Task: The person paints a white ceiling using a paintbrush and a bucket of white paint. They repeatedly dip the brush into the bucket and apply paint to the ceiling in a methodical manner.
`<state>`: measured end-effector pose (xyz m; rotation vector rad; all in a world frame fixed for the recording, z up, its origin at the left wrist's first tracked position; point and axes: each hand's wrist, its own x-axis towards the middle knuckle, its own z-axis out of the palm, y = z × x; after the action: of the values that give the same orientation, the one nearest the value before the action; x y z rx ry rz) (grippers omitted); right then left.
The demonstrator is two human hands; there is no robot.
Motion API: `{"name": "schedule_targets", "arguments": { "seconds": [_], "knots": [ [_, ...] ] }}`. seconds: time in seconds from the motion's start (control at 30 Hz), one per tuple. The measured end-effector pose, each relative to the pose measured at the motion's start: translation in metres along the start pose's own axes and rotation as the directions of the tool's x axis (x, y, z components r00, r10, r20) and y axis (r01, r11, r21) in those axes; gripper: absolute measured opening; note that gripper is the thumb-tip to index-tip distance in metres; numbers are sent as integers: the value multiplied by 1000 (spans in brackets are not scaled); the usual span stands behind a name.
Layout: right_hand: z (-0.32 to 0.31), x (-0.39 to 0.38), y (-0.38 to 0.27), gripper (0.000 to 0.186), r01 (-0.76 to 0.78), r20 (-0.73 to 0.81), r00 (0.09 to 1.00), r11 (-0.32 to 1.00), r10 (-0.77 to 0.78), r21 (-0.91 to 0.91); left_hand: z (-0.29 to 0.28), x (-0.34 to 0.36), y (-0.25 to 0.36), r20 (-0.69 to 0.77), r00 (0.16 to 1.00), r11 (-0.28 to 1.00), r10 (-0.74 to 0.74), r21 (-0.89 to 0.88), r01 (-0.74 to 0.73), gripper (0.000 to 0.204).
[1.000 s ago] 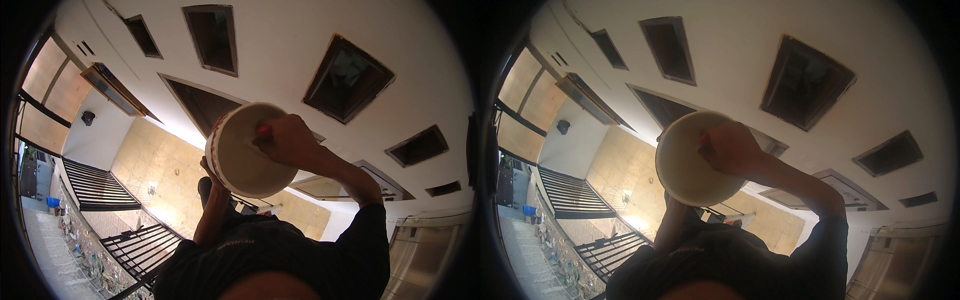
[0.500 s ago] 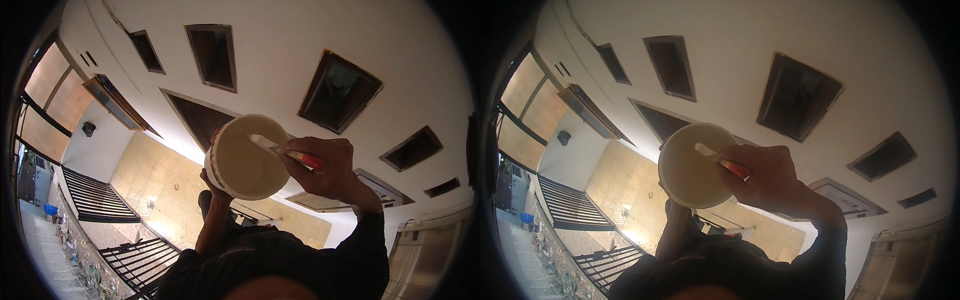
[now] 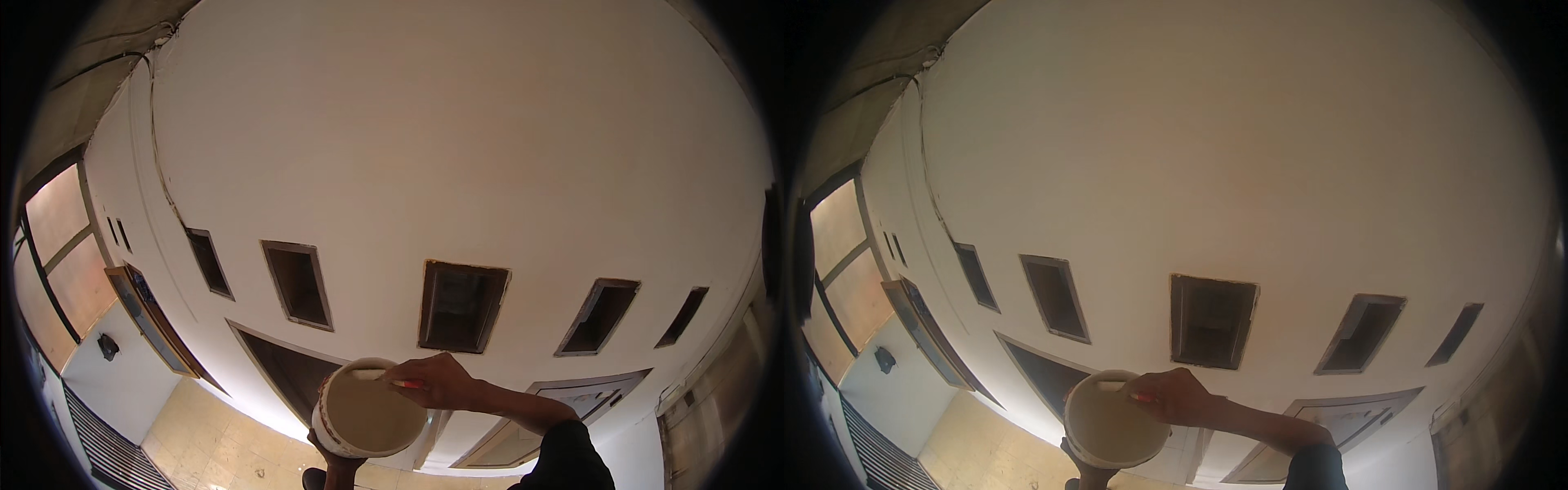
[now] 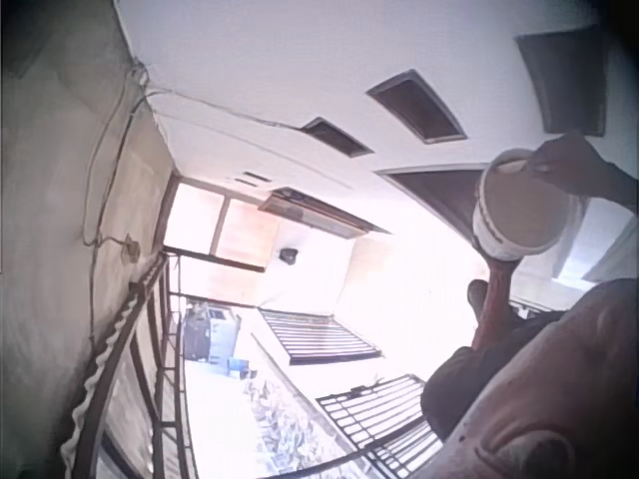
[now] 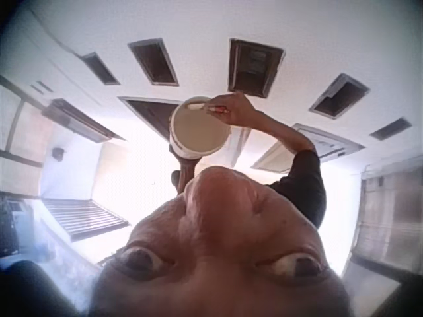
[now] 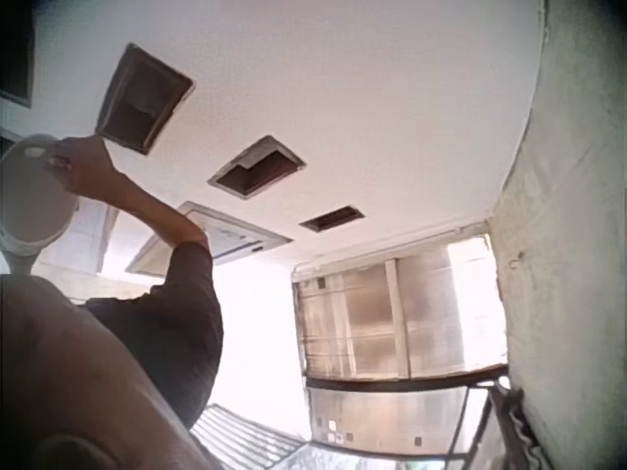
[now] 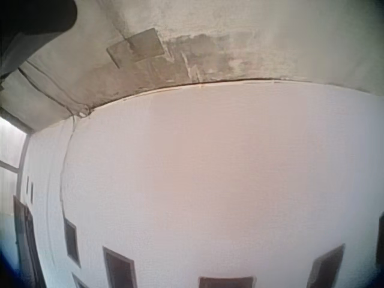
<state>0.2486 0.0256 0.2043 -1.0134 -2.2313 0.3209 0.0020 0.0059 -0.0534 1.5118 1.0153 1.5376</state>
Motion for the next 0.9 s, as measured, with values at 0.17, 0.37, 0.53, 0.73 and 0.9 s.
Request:
{"name": "schedule_targets", "arguments": {
  "seconds": [0.17,0.37,0.53,0.73,0.9],
  "knots": [
    [-22,-21,-18,22,86,-149,982,979,-115,-185,18,22,33,60,968,871,-243,-426,245,106],
    [-26,-16,-30,22,-163,-3,984,915,177,369,22,32,69,66,925,742,-375,-576,342,110],
    [-8,-14,-31,24,-373,182,928,805,326,461,32,35,95,87,899,689,-429,-613,387,113],
    [-9,-9,-14,20,-59,-102,990,943,98,328,26,25,64,205,901,478,-381,-791,382,104],
    [-7,3,-4,20,201,-189,960,978,-207,-51,22,34,84,46,930,757,-366,-566,326,100]
  ]
}}
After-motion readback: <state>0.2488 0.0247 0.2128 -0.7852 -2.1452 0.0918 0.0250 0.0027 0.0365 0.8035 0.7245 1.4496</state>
